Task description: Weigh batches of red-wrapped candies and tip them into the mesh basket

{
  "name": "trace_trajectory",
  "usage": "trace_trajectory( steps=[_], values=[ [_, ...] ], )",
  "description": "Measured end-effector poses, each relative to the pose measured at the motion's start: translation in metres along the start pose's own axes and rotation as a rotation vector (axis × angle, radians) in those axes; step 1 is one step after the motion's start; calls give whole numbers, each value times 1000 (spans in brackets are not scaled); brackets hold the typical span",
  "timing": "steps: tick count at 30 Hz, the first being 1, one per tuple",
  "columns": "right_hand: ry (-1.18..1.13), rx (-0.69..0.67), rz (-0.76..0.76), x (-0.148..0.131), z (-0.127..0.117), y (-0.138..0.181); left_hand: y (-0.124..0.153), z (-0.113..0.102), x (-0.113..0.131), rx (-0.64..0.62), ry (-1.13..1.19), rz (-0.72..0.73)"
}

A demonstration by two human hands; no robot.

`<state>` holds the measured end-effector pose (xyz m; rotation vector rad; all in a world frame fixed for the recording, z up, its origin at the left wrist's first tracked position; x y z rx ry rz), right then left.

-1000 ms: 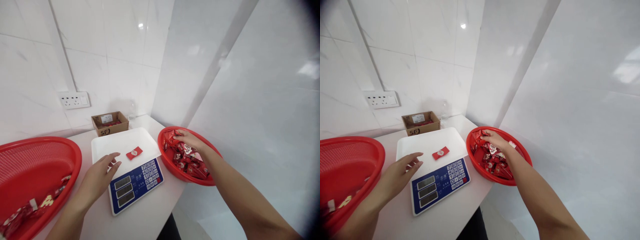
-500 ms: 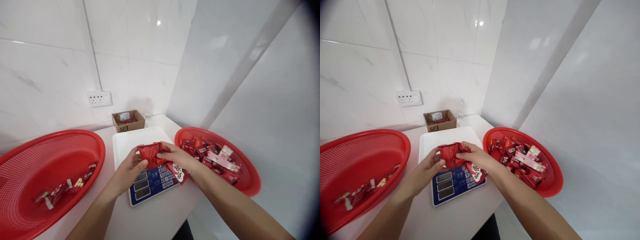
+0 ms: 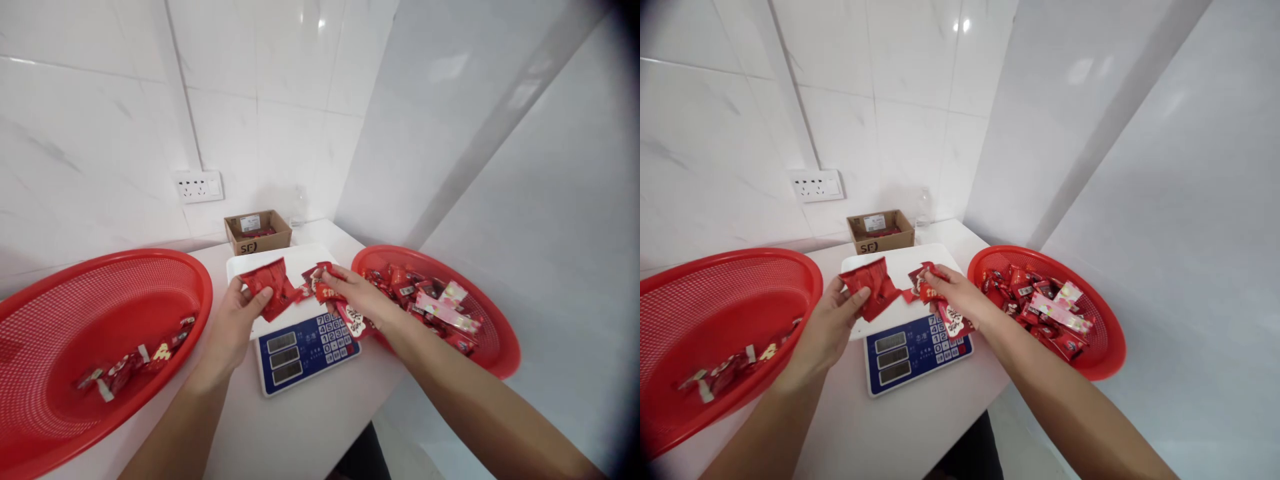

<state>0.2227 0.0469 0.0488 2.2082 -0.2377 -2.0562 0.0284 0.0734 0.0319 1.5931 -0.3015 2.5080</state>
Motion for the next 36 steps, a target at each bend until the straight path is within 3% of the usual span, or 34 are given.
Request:
trace_trajectory(
  steps=[6,12,23,30,33,36],
  values=[
    [402,167,-87,3,-30,-6,-6,-16,19,196,166,44],
    [865,236,-220,14,-42,-13,-6,-19,23,288,213,3],
    [1365,246,-166,12,-31,-24,-6,-16,21,227,164,30],
    [1279,322,-158,10,-41,-25,-4,-17,19,218,87,105],
    [1106,354,-191,6,-40,-23,-5,-17,19,217,86,95],
    [818,302,-199,4,-34,-25,-5,-16,19,209,99,67]
  ],
)
Point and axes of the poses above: each hand's wrist, its own y-axis away from the middle knuckle, its own z-axis out of the palm, x = y × z, the point moved 3 cm from there along -y, towards the middle knuckle, and after that the axes turned 2 degrees about x, right-handed, at the moved point
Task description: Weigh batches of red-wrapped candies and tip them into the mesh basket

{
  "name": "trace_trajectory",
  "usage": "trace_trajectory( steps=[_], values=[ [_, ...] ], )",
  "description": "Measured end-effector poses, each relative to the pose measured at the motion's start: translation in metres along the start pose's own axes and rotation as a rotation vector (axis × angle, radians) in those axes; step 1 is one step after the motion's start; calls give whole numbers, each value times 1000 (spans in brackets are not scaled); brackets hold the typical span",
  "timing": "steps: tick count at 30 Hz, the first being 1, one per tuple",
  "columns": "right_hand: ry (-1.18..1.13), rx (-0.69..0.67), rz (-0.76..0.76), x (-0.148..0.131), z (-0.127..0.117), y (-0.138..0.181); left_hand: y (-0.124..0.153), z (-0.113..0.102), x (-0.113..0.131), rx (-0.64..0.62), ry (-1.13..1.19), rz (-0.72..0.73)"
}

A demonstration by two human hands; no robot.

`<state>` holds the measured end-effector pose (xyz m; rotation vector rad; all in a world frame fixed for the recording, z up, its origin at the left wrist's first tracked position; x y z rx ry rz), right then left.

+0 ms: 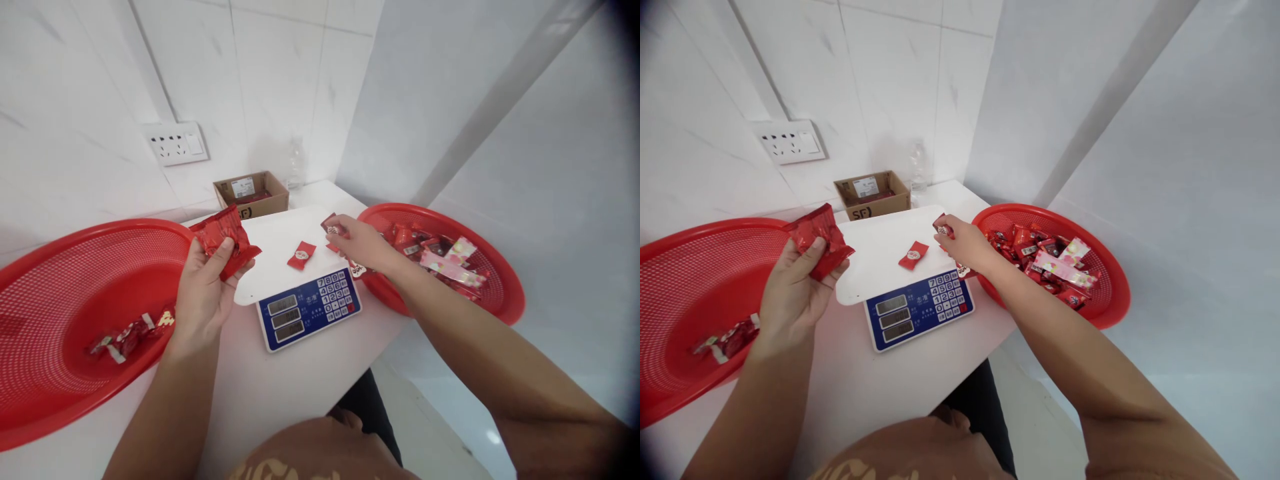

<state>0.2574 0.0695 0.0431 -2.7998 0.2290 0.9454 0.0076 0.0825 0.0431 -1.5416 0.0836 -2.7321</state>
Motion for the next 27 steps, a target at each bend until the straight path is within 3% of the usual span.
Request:
trace_trajectory(
  steps=[4,12,15,22,24,27],
  values=[
    [-227,-68,31,-6,8,-4,1,2,1,-11,-11,-16],
    [-273,85,-8,0,0,19,2,4,2,-55,-27,12],
    [-253,236,-24,13,-14,39,2,3,1,-55,-43,31],
    [-40,812,-32,60,-60,71,1,4,-4,-71,-132,34],
    [41,864,-21,69,-64,75,1,5,-6,-63,-168,36],
    [125,798,1,80,-61,76,1,6,-8,-66,-242,46]
  ],
)
Point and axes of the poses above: each hand's wrist, its own y-axis away from the middle knuckle, its own z-axis out of the palm, x = y × z, the point moved 3 cm from there along -y, towards the middle knuckle, and after that the axes turned 2 degrees about x, right-handed, at the moved point
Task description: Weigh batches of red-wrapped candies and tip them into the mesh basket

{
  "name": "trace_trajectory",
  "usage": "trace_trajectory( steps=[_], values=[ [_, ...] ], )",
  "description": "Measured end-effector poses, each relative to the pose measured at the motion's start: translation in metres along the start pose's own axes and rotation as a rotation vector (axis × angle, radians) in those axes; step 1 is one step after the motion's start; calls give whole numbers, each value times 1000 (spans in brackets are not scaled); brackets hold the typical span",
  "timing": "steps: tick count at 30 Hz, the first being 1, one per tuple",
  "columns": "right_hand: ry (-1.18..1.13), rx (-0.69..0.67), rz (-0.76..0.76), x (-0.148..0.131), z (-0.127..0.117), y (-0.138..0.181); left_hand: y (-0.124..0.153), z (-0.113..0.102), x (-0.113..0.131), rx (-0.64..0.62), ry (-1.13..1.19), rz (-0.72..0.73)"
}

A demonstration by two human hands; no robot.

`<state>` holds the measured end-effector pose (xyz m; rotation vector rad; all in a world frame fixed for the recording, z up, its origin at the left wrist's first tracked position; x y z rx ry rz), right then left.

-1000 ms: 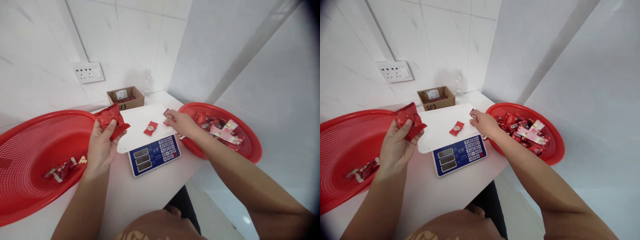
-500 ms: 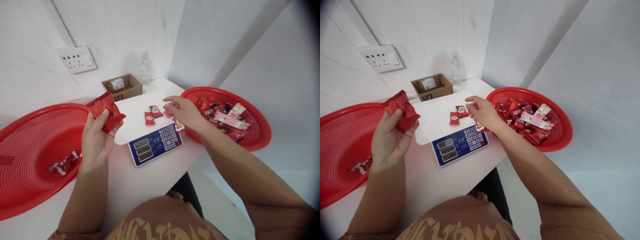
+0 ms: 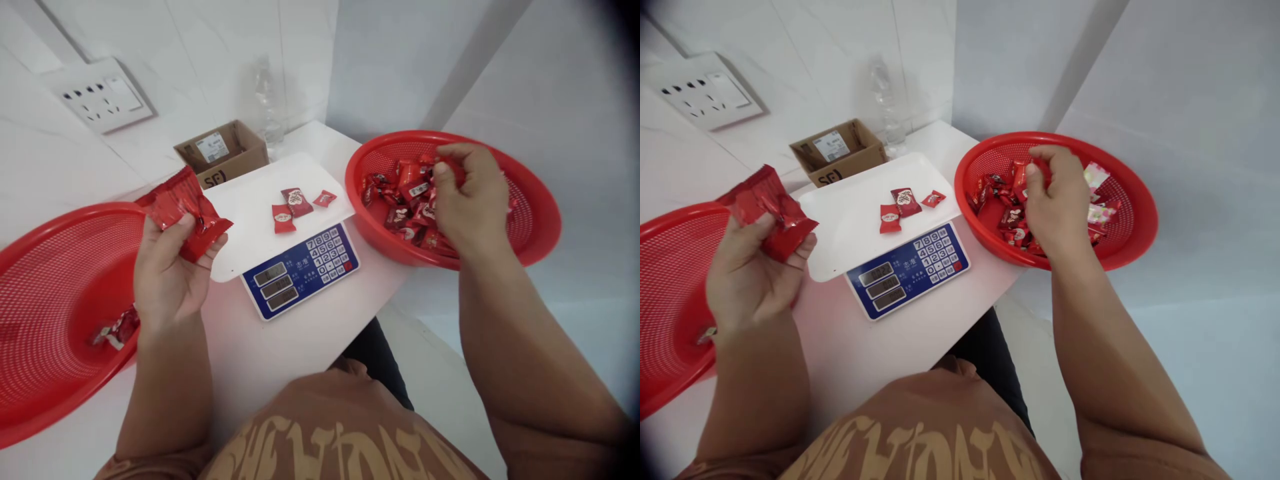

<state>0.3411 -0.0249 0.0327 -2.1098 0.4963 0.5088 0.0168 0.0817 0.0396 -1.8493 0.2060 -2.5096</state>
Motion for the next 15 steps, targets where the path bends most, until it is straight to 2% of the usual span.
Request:
trace_trajectory(
  steps=[4,7,9,12,15],
  values=[
    [58,-147,-6,10,10,7,-1,0,-5,-48,-136,44],
    [70,-180,-3,9,8,12,-2,2,-9,-131,-291,159],
    [56,-192,-22,4,4,16,-1,5,-13,-182,-468,260],
    [9,-225,-74,-5,2,24,2,9,-19,-167,-860,419],
    [-33,-256,-94,-7,5,32,4,13,-26,-205,-1104,442]
  ],
)
Point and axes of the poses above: each hand's wrist, its own y-axis away from the middle knuckle, its own z-axis out of the palm, x = y × z, the point moved 3 cm from there along -y, towards the middle knuckle, and after that the axes turned 2 degrees about x, right-handed, at the moved point
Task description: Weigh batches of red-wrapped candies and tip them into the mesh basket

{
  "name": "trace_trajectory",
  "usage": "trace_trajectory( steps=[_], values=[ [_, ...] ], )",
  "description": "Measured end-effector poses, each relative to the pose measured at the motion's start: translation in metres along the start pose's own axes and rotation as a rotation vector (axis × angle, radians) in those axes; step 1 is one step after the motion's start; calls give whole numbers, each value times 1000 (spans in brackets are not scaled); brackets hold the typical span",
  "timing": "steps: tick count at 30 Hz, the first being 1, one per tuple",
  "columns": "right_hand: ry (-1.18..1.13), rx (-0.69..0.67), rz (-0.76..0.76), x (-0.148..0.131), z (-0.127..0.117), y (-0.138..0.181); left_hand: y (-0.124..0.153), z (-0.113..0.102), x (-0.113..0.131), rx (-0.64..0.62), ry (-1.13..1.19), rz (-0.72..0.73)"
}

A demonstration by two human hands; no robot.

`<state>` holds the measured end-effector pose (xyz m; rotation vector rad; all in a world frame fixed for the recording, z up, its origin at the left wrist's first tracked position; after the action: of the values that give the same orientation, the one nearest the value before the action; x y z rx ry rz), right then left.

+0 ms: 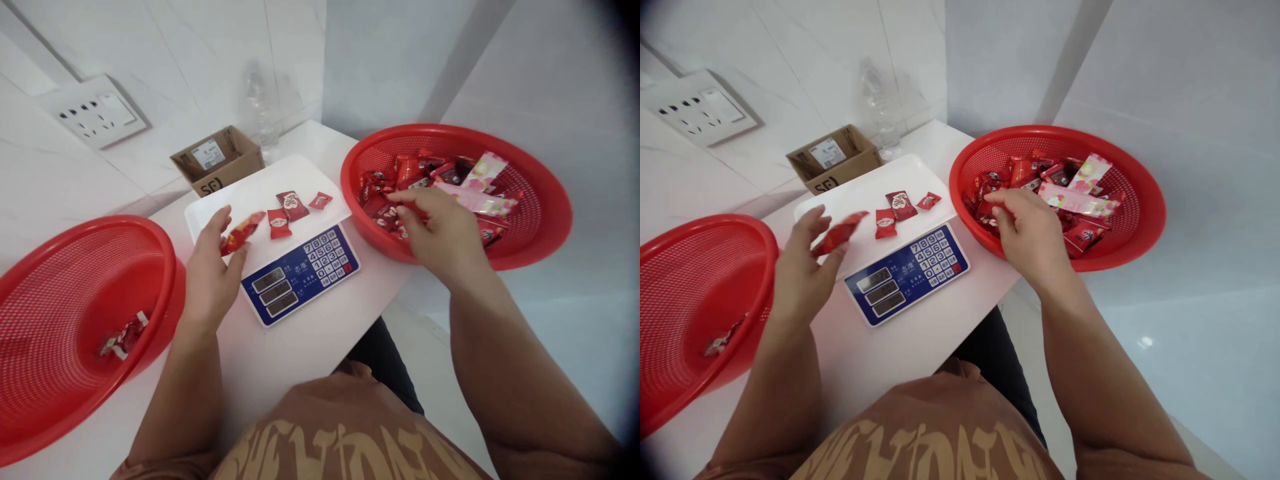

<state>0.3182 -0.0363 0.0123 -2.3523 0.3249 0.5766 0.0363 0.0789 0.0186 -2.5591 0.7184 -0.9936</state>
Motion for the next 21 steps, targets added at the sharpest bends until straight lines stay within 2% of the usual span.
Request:
trace_trajectory(
  steps=[2,6,11,14,16,21],
  values=[
    [-8,-19,12,2,4,3,0,4,0,-76,-56,16],
    [-20,-31,41,7,8,6,1,4,1,-145,-162,116],
    [-27,-24,47,6,6,7,3,8,-1,-297,-156,119],
    [-20,-25,62,4,5,7,3,8,0,-324,-184,113],
    [-14,-31,73,4,5,7,3,3,3,-234,-164,96],
    [-13,-30,78,4,5,7,5,-22,15,192,25,92]
  ],
)
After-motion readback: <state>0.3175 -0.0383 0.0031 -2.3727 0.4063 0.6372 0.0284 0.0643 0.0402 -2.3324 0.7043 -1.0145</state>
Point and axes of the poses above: each hand's wrist, its own y-axis away from the middle knuckle, its own z-axis out of the palm, x = y × z, the point moved 3 cm from there along -y, towards the middle knuckle, and after that the axes turned 2 degrees about x, right-handed, at the moved point
